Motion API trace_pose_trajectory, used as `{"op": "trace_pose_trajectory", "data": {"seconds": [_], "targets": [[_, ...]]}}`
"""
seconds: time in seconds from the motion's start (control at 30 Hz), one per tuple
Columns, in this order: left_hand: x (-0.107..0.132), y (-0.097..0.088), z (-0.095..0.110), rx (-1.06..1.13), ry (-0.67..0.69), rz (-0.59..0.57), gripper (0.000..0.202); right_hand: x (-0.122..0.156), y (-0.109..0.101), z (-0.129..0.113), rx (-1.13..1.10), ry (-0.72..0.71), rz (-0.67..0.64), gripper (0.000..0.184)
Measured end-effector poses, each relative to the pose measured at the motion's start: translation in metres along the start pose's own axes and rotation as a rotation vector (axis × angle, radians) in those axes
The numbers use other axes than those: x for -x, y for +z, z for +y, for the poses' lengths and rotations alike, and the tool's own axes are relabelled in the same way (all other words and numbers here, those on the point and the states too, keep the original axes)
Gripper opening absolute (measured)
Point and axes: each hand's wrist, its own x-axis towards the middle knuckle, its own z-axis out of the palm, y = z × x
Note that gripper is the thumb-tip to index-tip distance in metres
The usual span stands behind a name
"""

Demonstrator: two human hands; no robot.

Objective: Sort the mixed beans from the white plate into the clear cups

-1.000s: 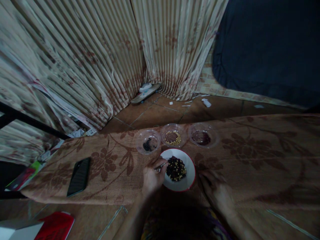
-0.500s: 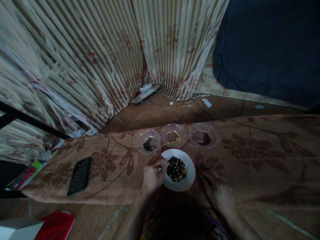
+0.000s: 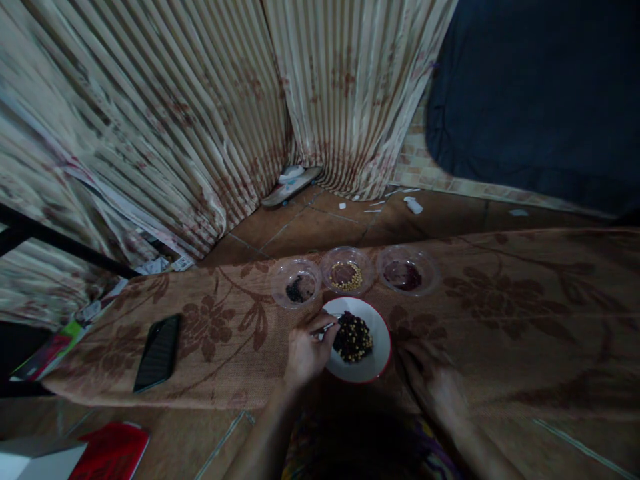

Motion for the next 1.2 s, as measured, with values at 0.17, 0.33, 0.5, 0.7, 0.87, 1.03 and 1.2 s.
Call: {"op": "trace_pose_trajectory", "data": {"seconds": [0.17,0.33,0.5,0.7,0.87,1.03,1.2], "targets": [[0.0,0.0,-0.001,-0.028,0.018,0.02,0.01,0.0,0.0,0.0,0.016,-0.016,0.023,0.036],[0.0,0.001,-0.003,-0.033,0.025,0.017,0.01,0.0,0.0,0.001,0.002,0.005,0.007,0.036],[0.0,0.002,-0.004,-0.035,0.03,0.023,0.011,0.001,0.001,0.001,-0.007,0.034,-0.002,0.036],[0.001,-0.002,-0.002,0.002,0.033,0.049,0.01,0.001,0.001,0.001,-0.005,0.033,-0.013,0.033],[0.001,-0.012,0.003,0.09,-0.027,0.083,0.011,0.0,0.002,0.001,-0.025,0.032,-0.001,0.034],[-0.005,-0.029,0.002,0.17,-0.087,0.191,0.014,0.003,0.003,0.005,-0.031,0.024,-0.008,0.036],[-0.024,-0.052,-0.02,0.116,-0.131,0.388,0.013,0.009,0.01,0.018,0.003,-0.04,0.006,0.04]]}}
